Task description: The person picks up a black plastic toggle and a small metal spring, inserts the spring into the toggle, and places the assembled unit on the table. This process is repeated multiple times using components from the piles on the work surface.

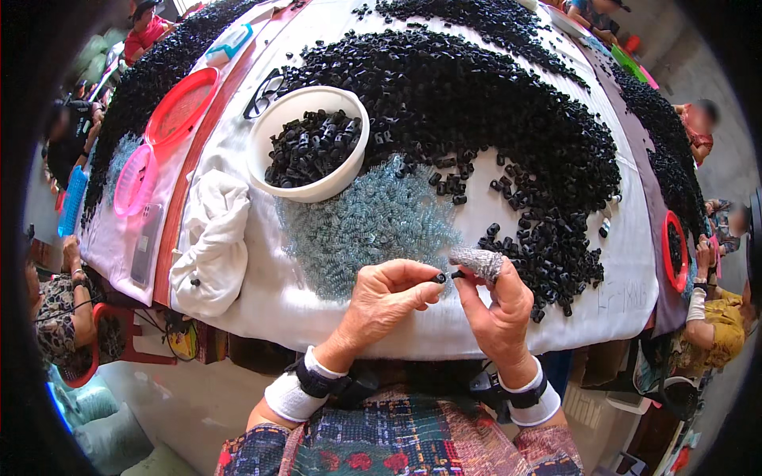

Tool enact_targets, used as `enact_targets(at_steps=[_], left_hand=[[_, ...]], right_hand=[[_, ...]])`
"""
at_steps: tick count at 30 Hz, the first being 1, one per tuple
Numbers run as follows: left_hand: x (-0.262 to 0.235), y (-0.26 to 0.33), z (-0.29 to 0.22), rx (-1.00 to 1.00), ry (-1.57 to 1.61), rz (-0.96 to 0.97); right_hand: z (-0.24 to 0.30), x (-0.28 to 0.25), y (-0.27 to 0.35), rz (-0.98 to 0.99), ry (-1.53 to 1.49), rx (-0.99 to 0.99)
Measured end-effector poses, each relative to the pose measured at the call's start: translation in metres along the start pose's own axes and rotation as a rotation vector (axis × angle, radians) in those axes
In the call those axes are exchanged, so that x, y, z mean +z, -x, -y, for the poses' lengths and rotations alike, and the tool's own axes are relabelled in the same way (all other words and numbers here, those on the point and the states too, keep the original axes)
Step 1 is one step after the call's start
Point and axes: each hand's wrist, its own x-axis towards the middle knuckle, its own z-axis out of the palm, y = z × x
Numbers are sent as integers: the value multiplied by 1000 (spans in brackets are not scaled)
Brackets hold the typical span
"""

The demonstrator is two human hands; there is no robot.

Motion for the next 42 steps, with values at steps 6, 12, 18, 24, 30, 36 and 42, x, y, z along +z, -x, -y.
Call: enact_targets(at_steps=[6,12,18,24,30,36,42], left_hand=[[7,-1,-2,69,-29,2],[6,1,0,65,-81,-18],[9,1,-3,18,-67,-3],[9,0,3,16,-95,-41],[10,-2,1,-9,-45,-26],[10,-7,-3,-38,-19,-8],[4,-10,-7,-140,167,-18]], right_hand=[[2,2,-1,14,49,-45],[3,1,2,35,106,-68],[-6,7,8,-37,107,-75],[-3,13,9,-76,190,-108],[-2,14,8,-100,199,-111],[-1,13,6,-70,168,-115],[12,8,-4,59,185,-64]])
